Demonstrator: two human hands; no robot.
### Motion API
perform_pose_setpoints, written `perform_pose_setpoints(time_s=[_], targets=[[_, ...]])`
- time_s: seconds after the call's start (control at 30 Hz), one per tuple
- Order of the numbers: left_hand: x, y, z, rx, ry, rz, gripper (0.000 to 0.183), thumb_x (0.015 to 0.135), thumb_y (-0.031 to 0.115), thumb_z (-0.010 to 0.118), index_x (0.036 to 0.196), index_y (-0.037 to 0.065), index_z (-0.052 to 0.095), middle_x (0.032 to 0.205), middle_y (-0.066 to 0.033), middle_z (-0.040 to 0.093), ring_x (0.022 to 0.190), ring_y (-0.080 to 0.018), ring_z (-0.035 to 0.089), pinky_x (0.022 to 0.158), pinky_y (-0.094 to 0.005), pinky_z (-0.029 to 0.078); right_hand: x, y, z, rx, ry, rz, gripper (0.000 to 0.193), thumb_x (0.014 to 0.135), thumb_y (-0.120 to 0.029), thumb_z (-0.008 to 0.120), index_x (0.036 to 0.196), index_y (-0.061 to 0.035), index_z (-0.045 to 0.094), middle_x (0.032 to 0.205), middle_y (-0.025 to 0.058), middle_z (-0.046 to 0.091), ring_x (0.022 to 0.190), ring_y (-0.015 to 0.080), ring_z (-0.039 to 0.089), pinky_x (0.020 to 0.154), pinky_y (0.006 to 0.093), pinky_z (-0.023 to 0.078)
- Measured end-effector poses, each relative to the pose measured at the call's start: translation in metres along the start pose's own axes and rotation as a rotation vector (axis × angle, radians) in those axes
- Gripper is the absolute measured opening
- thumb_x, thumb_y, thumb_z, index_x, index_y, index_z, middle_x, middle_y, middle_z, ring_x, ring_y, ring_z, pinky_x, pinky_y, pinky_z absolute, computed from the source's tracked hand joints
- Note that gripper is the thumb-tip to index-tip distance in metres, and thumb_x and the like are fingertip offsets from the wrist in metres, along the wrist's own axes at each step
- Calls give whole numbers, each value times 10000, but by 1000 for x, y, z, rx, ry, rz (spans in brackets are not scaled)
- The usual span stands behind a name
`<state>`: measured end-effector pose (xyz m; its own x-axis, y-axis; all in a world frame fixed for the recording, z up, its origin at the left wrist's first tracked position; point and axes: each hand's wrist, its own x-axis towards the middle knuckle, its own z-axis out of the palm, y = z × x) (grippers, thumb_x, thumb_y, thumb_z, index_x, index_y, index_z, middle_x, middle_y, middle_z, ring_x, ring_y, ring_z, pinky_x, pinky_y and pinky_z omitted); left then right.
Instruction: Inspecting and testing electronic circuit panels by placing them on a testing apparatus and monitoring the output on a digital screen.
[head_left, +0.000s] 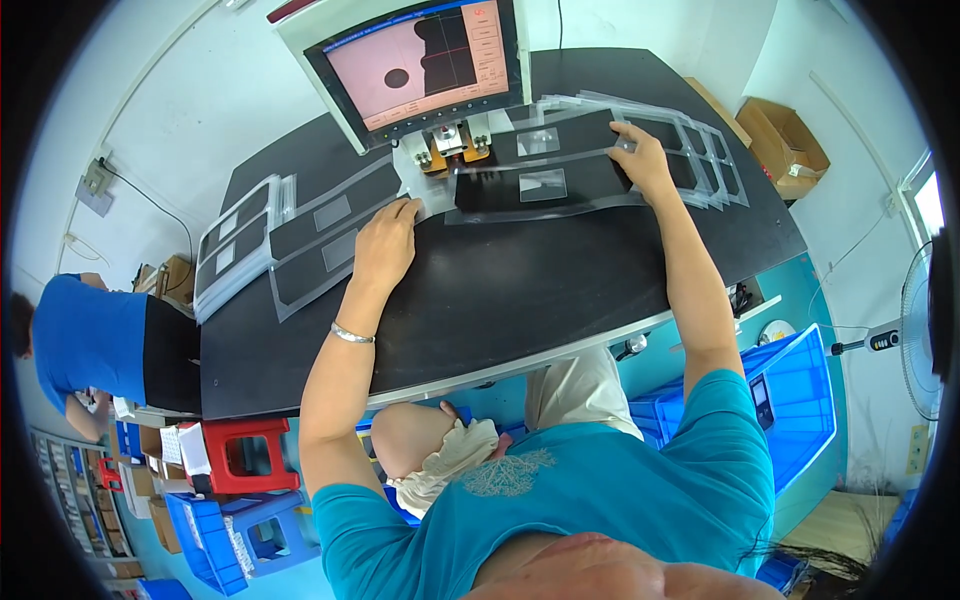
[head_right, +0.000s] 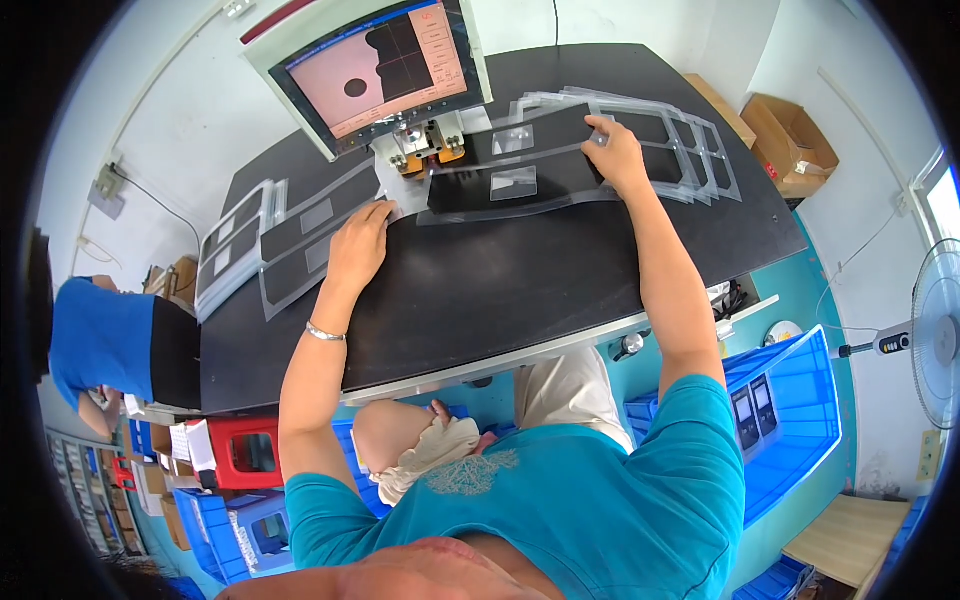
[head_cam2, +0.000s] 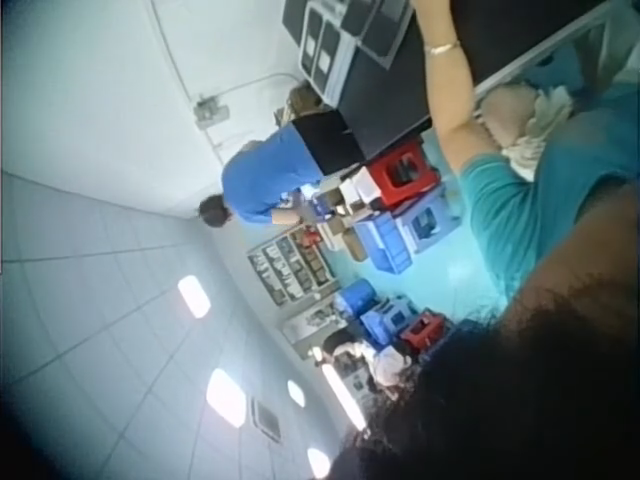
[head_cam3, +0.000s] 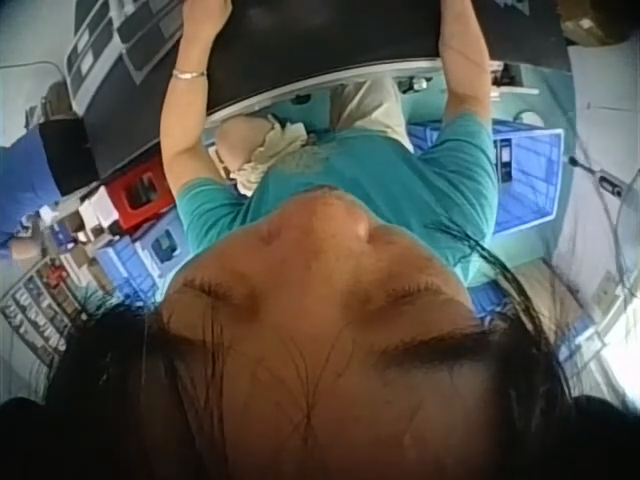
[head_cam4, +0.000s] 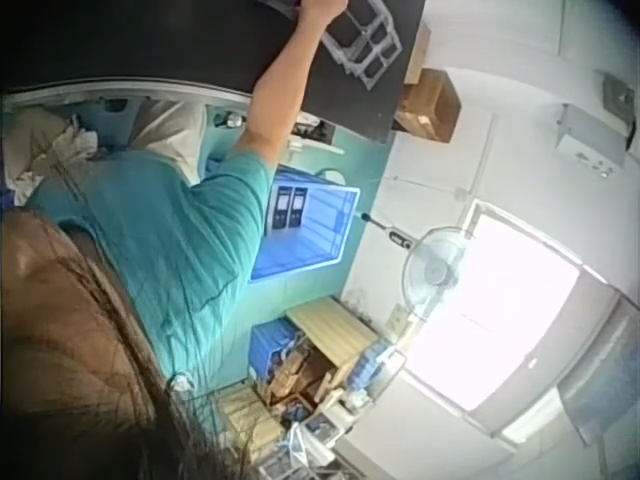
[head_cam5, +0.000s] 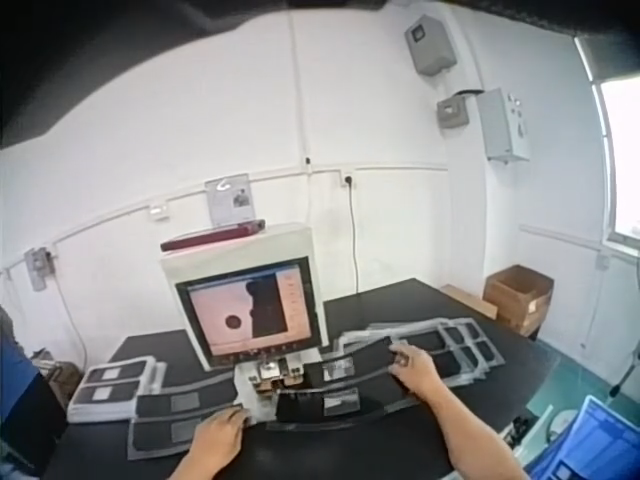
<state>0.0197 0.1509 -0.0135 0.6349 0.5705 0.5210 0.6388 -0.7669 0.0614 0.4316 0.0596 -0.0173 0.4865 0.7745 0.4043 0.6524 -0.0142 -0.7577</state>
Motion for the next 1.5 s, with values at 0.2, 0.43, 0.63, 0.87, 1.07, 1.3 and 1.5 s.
perform_pose_setpoints(time_s=[0.2, 0.43, 0.63, 0.87, 1.07, 1.3, 1.5], targets=[[-1, 0, -1, -29, -67, -32, 281, 906, 63, 574, 1179, 75, 638, 1191, -99, 661, 1072, -319, 636, 877, -412, 533, 3, -4, 17, -169, 200, -65, 496, 789, -151, 662, 1274, -49, 635, 1228, 185, 653, 1091, 315, 644, 964, 379, 483], [-1, 1, 0, -33, -60, -27, 279, 894, 70, 594, 1168, 86, 640, 1189, -86, 665, 1073, -306, 640, 872, -401, 537, 6, -2, 23, -177, 198, -35, 497, 795, -150, 647, 1281, -48, 628, 1247, 184, 637, 1156, 333, 615, 992, 383, 470], [-1, 1, 0, -38, -53, -22, 281, 885, 62, 596, 1161, 88, 639, 1188, -82, 665, 1070, -306, 639, 867, -397, 538, 6, 5, 24, -196, 257, -127, 469, 807, -156, 645, 1264, -57, 626, 1192, 149, 638, 1005, 295, 635, 936, 397, 485], [-3, 1, -4, -45, -55, -29, 272, 883, 61, 596, 1150, 85, 642, 1178, -84, 668, 1063, -308, 641, 866, -399, 537, -1, -9, 22, -176, 200, -90, 492, 834, -206, 696, 1294, -52, 612, 1233, 182, 635, 1156, 336, 601, 1009, 401, 460], [-2, 21, -7, -71, -58, 8, 282, 889, 64, 594, 1166, 80, 644, 1176, -94, 667, 1064, -315, 639, 863, -407, 538, 7, 2, -2, -291, 144, -229, 503, 818, -170, 712, 1304, -105, 598, 1211, 147, 641, 1104, 326, 616, 959, 403, 485], [-10, 67, -9, -112, -59, 188, 303, 897, 74, 596, 1195, 95, 651, 1176, -70, 666, 1057, -273, 651, 847, -385, 564, 7, 32, -59, -686, 302, -106, 487, 819, -249, 750, 1262, -83, 632, 1248, 152, 626, 1186, 334, 571, 1004, 420, 461], [-8, 70, 3, -134, -24, 226, 338, 842, 15, 599, 1173, 50, 663, 1172, -100, 667, 1083, -263, 645, 864, -361, 555, 5, 25, -9, -501, 120, -323, 462, 847, -280, 715, 1243, -59, 629, 1254, 189, 611, 1212, 367, 547, 1024, 428, 448]])
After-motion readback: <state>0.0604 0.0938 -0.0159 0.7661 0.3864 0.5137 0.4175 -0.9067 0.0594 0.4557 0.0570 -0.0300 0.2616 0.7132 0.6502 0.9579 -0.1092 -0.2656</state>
